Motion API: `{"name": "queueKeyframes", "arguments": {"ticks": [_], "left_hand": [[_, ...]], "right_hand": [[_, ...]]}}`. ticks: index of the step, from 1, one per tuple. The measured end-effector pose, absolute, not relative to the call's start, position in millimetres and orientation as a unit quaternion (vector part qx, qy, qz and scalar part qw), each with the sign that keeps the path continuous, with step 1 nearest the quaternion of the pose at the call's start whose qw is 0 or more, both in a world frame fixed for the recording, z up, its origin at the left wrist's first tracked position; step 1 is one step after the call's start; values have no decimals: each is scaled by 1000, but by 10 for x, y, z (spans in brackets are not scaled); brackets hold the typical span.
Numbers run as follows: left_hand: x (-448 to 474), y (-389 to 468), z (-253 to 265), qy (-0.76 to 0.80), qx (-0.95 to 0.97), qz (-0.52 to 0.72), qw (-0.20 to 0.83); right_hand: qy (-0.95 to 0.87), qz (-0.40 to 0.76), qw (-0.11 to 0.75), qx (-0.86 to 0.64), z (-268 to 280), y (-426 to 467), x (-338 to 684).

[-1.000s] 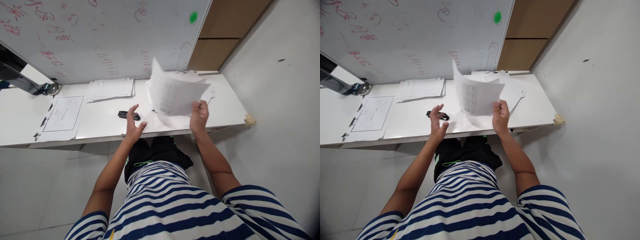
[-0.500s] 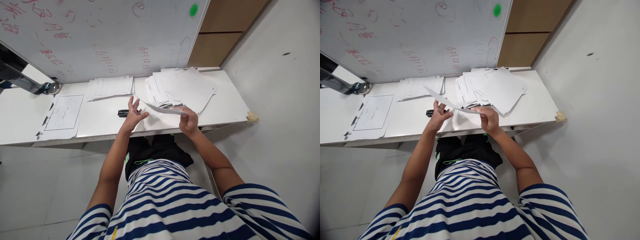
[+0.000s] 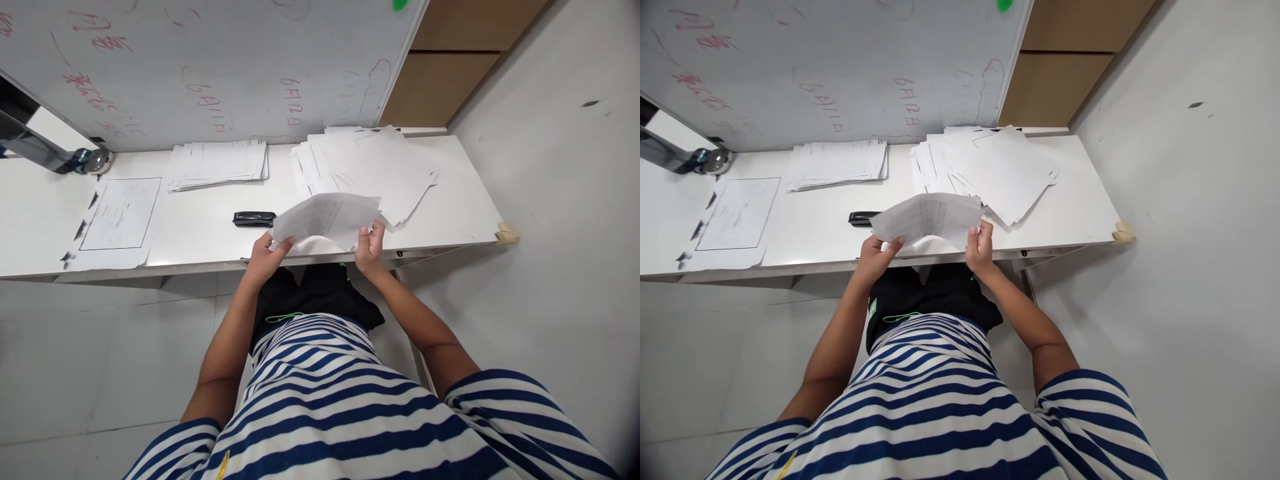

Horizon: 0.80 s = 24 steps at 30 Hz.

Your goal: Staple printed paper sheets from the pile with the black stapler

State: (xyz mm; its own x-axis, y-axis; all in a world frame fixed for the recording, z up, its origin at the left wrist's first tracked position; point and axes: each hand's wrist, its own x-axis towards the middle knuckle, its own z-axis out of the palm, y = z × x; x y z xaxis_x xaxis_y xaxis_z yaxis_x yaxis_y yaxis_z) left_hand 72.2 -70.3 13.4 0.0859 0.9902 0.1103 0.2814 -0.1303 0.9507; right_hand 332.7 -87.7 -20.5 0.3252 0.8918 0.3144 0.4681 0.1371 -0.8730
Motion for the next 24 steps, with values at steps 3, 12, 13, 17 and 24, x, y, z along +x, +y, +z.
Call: {"name": "queueKeyframes", "arguments": {"ticks": [3, 12, 13, 17, 24], "left_hand": [[708, -704, 155, 550, 625, 420, 361], [688, -615, 161, 533, 566, 458, 430], [689, -591, 156, 524, 554, 460, 456], [724, -515, 147, 495, 534, 484, 486], [839, -518, 70, 495, 513, 507, 484]], "right_hand": [[-549, 220, 545, -595, -236, -857, 3317], [-561, 349, 515, -546, -112, -715, 3376], [-548, 372, 530, -529, -100, -703, 3369], [-505, 444, 542, -505, -37, -694, 3338], [-503, 444, 494, -553, 5, -742, 3266]]}}
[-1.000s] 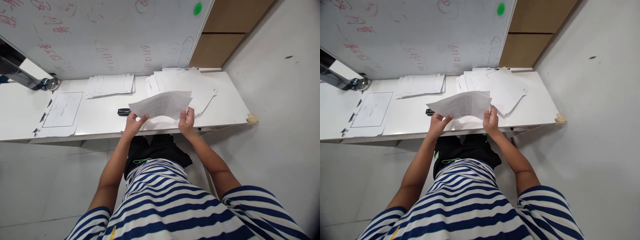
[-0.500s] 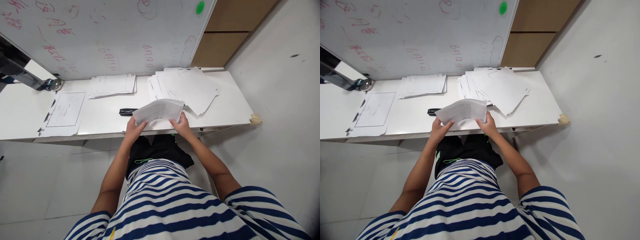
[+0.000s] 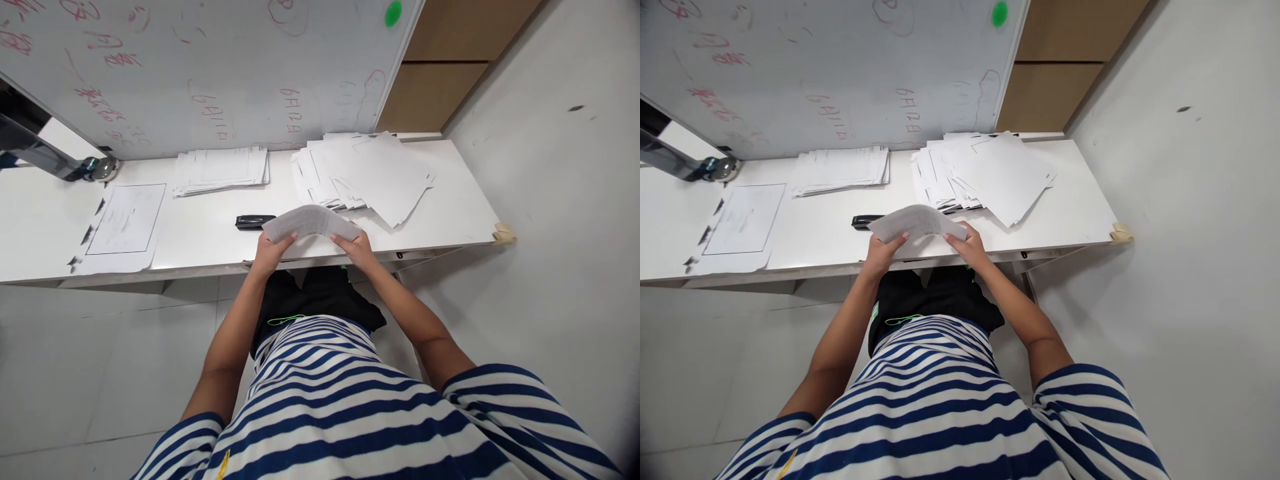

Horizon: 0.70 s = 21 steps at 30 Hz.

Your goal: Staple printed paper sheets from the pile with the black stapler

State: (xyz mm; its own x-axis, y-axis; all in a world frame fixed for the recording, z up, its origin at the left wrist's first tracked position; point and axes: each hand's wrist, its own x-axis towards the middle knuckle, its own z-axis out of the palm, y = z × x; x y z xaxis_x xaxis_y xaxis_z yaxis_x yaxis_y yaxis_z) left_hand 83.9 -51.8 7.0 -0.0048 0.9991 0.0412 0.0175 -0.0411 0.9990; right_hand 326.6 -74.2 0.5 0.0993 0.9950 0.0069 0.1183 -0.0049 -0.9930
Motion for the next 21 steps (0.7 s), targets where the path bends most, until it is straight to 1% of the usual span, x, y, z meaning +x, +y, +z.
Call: {"name": "queueKeyframes", "arguments": {"ticks": [2, 5, 9, 12, 15, 16, 18, 19, 21], "left_hand": [[854, -541, 45, 511, 500, 496, 494], [853, -574, 33, 529, 505, 493, 471], [827, -599, 69, 560, 504, 469, 460], [734, -576, 175, 530, 538, 485, 441], [515, -454, 302, 491, 614, 498, 367], [421, -388, 323, 499, 647, 476, 326], [234, -236, 309, 534, 709, 392, 241], [154, -162, 272, 547, 731, 349, 212], [44, -41, 165, 559, 752, 292, 189]], "right_hand": [[-519, 423, 482, -565, -1, -765, 3224], [-524, 398, 486, -576, -30, -786, 3160], [-507, 396, 468, -607, -71, -799, 3117], [-505, 363, 483, -617, -27, -832, 3185], [-493, 356, 485, -628, 40, -890, 3332], [-481, 370, 478, -635, 50, -912, 3381], [-443, 418, 464, -643, 43, -956, 3452], [-418, 448, 459, -643, 31, -977, 3469], [-366, 504, 455, -636, 14, -1021, 3463]]}}
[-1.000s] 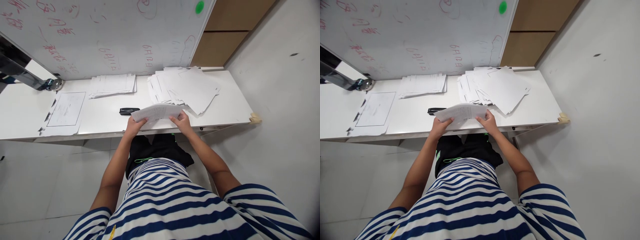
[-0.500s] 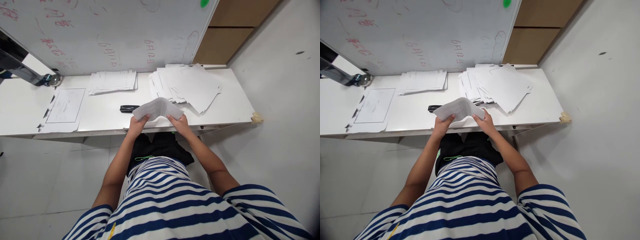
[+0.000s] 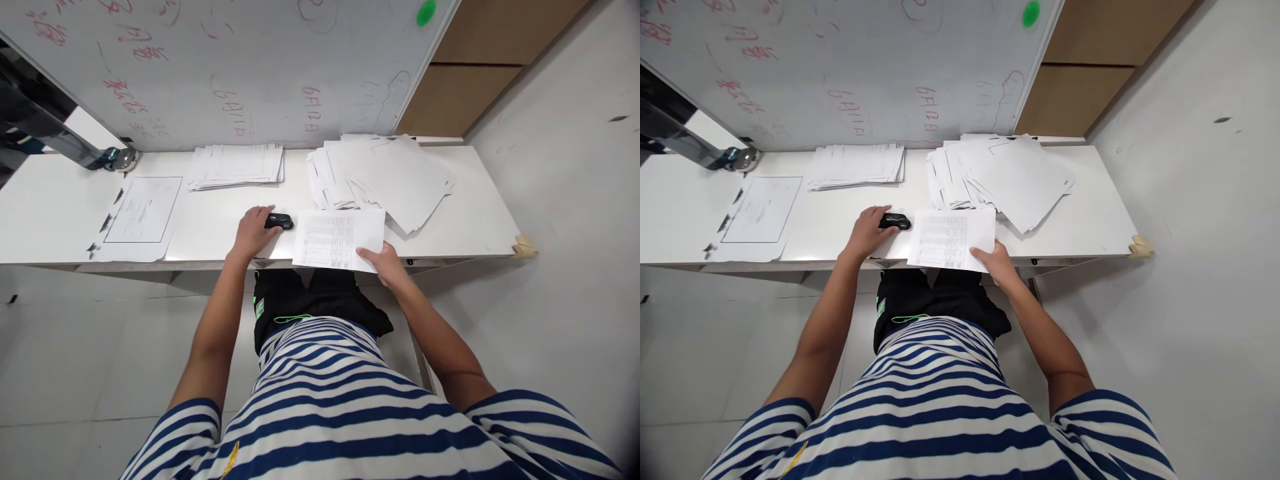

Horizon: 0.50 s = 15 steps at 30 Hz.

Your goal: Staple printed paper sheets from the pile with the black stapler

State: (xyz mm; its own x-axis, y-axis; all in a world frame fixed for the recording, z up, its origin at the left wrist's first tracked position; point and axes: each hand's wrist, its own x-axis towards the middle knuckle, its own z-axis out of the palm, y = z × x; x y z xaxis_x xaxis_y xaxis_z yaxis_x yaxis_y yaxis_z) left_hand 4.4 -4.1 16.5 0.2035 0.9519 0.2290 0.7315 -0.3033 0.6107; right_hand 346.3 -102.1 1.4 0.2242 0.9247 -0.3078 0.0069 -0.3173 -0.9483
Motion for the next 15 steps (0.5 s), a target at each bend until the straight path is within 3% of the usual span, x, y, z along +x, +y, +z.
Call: {"name": "queueKeyframes", "arguments": {"ticks": [5, 15], "left_hand": [[22, 15, 3, 570, 772, 245, 138], [29, -103, 52, 559, 783, 242, 123]], "right_hand": [[-306, 579, 440, -615, 91, -1098, 3319], [-298, 589, 405, -633, 61, -1080, 3166]]}}
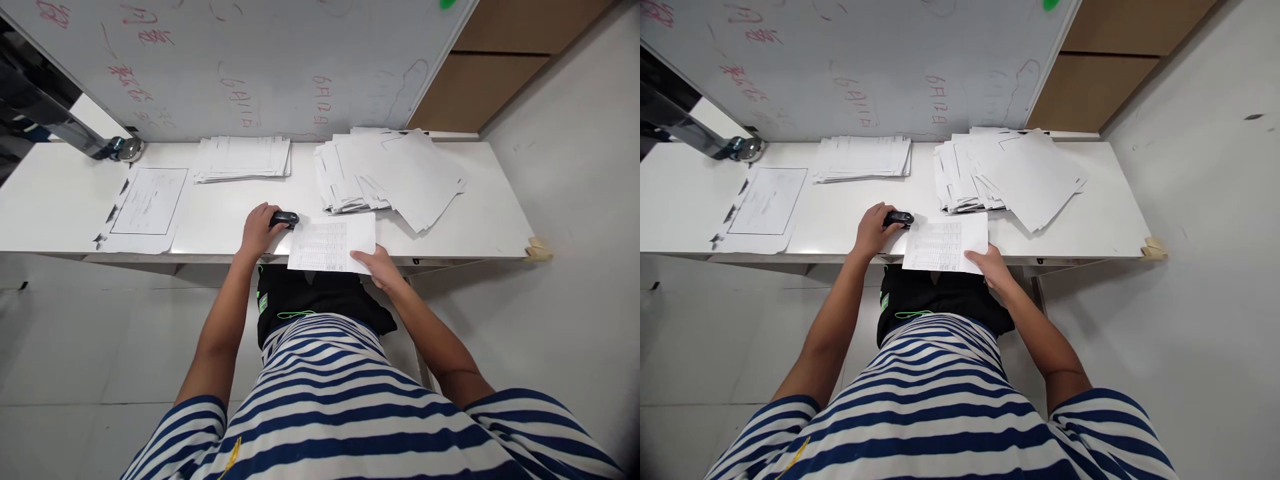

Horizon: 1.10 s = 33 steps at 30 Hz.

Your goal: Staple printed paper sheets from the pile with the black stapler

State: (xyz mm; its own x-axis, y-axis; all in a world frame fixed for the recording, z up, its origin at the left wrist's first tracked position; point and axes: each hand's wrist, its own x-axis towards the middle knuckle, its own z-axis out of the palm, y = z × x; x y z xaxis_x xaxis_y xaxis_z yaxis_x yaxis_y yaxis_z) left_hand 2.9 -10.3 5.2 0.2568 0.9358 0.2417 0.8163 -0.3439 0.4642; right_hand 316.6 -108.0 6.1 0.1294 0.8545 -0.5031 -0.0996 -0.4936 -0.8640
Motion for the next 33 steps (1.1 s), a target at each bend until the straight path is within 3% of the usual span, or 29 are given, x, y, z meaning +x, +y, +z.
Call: {"name": "queueKeyframes", "arguments": {"ticks": [17, 25, 33], "left_hand": [[66, -155, 26, 563, 779, 249, 120], [104, -153, 490, 600, 697, 265, 288], [611, 270, 391, 694, 670, 187, 188]], "right_hand": [[-306, 602, 405, -616, 76, -1126, 3077], [-303, 617, 421, -592, 9, -1094, 2892], [-295, 619, 456, -567, -42, -1162, 2910]]}}
